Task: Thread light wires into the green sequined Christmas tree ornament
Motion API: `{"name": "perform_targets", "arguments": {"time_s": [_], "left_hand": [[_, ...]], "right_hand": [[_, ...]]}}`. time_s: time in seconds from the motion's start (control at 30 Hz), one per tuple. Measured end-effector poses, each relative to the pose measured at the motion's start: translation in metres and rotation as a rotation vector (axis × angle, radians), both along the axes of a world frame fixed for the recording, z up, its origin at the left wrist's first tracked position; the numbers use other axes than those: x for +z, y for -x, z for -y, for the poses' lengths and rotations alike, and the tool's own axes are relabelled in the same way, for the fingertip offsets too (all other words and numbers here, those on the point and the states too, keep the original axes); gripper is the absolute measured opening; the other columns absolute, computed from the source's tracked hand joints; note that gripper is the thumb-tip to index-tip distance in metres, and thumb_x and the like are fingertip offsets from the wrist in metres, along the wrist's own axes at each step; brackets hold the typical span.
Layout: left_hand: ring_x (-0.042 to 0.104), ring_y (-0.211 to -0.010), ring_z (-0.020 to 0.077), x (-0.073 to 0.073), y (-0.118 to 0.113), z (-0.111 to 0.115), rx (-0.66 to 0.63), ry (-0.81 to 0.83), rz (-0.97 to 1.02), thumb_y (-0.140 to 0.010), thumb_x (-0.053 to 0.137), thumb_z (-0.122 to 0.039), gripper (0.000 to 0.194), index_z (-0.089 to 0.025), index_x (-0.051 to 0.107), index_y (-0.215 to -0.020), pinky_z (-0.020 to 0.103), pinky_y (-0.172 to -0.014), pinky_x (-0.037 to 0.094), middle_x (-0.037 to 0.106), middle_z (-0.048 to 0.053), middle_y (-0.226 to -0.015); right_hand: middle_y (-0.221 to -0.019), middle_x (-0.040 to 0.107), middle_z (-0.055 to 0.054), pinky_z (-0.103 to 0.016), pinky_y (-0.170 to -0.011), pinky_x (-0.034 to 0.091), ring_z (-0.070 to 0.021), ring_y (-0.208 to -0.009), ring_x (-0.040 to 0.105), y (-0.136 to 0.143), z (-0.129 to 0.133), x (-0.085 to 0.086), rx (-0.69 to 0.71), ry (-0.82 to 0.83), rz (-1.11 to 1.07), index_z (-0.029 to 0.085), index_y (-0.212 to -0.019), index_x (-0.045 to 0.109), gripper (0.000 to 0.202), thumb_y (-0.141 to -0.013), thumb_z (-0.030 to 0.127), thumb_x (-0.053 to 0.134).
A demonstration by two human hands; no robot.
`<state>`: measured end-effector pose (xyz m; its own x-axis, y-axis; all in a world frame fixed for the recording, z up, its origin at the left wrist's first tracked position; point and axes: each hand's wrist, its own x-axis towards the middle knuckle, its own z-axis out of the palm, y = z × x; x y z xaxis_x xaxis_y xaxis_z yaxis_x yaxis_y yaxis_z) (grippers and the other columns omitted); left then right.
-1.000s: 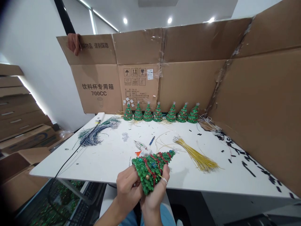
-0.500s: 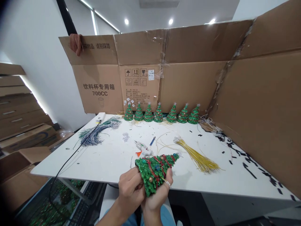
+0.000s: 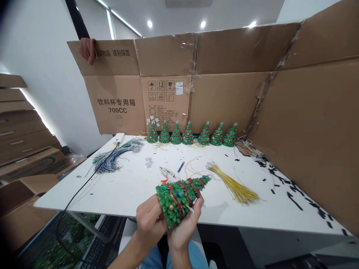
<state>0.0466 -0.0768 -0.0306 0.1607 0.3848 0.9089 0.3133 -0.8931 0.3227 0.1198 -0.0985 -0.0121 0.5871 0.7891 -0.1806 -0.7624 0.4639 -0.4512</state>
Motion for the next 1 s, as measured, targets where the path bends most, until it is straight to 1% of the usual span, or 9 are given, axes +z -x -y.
{"name": "perform_targets", "arguments": {"time_s": [0.1,0.2,0.3,0.47,0.67,0.77,0.83,0.9,1.0], "left_hand": [[0.041,-0.061,0.0146,0.005,0.008,-0.002,0.052,0.007,-0.015,-0.087,0.055,0.003,0.033,-0.022,0.044,-0.070,0.032,-0.058,0.025,0.046,-0.002,-0.061],[0.040,-0.061,0.0140,0.010,0.014,-0.003,0.092,0.054,-0.028,-0.088,0.057,0.002,0.033,-0.022,0.043,-0.069,0.032,-0.058,0.025,0.045,-0.003,-0.062],[0.041,-0.061,0.0138,0.012,0.015,-0.005,0.094,0.101,-0.047,-0.090,0.056,0.000,0.035,-0.022,0.041,-0.068,0.032,-0.058,0.024,0.044,-0.003,-0.063],[0.047,-0.062,0.0150,0.010,0.012,-0.007,0.120,0.122,-0.125,-0.091,0.055,-0.004,0.029,-0.022,0.046,-0.071,0.031,-0.059,0.027,0.052,-0.001,-0.065],[0.059,-0.068,0.0183,0.008,0.010,-0.006,0.166,0.055,-0.172,-0.091,0.059,-0.005,0.019,-0.021,0.057,-0.081,0.030,-0.062,0.036,0.064,0.003,-0.071],[0.060,-0.067,0.0178,0.005,0.008,-0.005,0.138,0.065,-0.149,-0.092,0.057,-0.004,0.019,-0.021,0.058,-0.082,0.029,-0.062,0.038,0.065,0.003,-0.071],[0.061,-0.068,0.0174,0.003,0.006,-0.003,0.109,0.076,-0.133,-0.093,0.057,-0.004,0.020,-0.020,0.057,-0.080,0.029,-0.062,0.039,0.066,0.004,-0.073],[0.059,-0.065,0.0163,0.001,0.004,-0.001,0.089,0.066,-0.113,-0.092,0.057,-0.004,0.022,-0.021,0.056,-0.078,0.029,-0.060,0.037,0.065,0.003,-0.070],[0.052,-0.056,0.0144,-0.002,0.000,0.003,0.091,0.030,-0.084,-0.091,0.059,-0.004,0.028,-0.021,0.051,-0.071,0.032,-0.056,0.029,0.057,-0.001,-0.060]], "right_hand": [[-0.115,0.079,-0.001,-0.035,-0.092,0.056,-0.0214,-0.103,0.074,0.009,0.002,-0.005,-0.030,-0.024,0.120,0.030,-0.148,0.055,0.060,-0.097,0.061,0.057],[-0.127,0.075,-0.001,-0.035,-0.097,0.053,-0.0215,-0.117,0.070,0.016,0.004,-0.007,0.012,-0.061,0.163,0.032,-0.153,0.048,0.062,-0.098,0.060,0.056],[-0.136,0.070,-0.001,-0.034,-0.101,0.051,-0.0216,-0.127,0.064,0.017,0.005,-0.007,0.054,-0.077,0.179,0.033,-0.153,0.047,0.062,-0.098,0.062,0.055],[-0.132,0.072,-0.003,-0.037,-0.100,0.052,-0.0227,-0.119,0.068,0.011,0.004,-0.008,0.031,-0.035,0.207,0.031,-0.152,0.048,0.064,-0.097,0.063,0.057],[-0.133,0.071,-0.002,-0.038,-0.105,0.047,-0.0225,-0.117,0.068,0.010,0.002,-0.010,-0.026,-0.035,0.214,0.030,-0.153,0.046,0.066,-0.097,0.064,0.055],[-0.133,0.071,-0.004,-0.043,-0.107,0.045,-0.0242,-0.116,0.067,0.010,0.001,-0.009,-0.054,-0.033,0.220,0.028,-0.153,0.047,0.066,-0.098,0.065,0.049],[-0.128,0.073,-0.005,-0.045,-0.105,0.047,-0.0256,-0.114,0.069,0.010,0.001,-0.008,-0.068,-0.020,0.210,0.028,-0.153,0.047,0.067,-0.098,0.066,0.048],[-0.123,0.075,-0.005,-0.045,-0.102,0.049,-0.0264,-0.111,0.070,0.009,0.001,-0.006,-0.090,-0.005,0.187,0.027,-0.151,0.049,0.067,-0.097,0.067,0.049],[-0.123,0.075,-0.005,-0.044,-0.099,0.051,-0.0263,-0.107,0.071,0.007,0.000,-0.004,-0.107,0.001,0.165,0.028,-0.148,0.052,0.068,-0.095,0.070,0.049]]}}
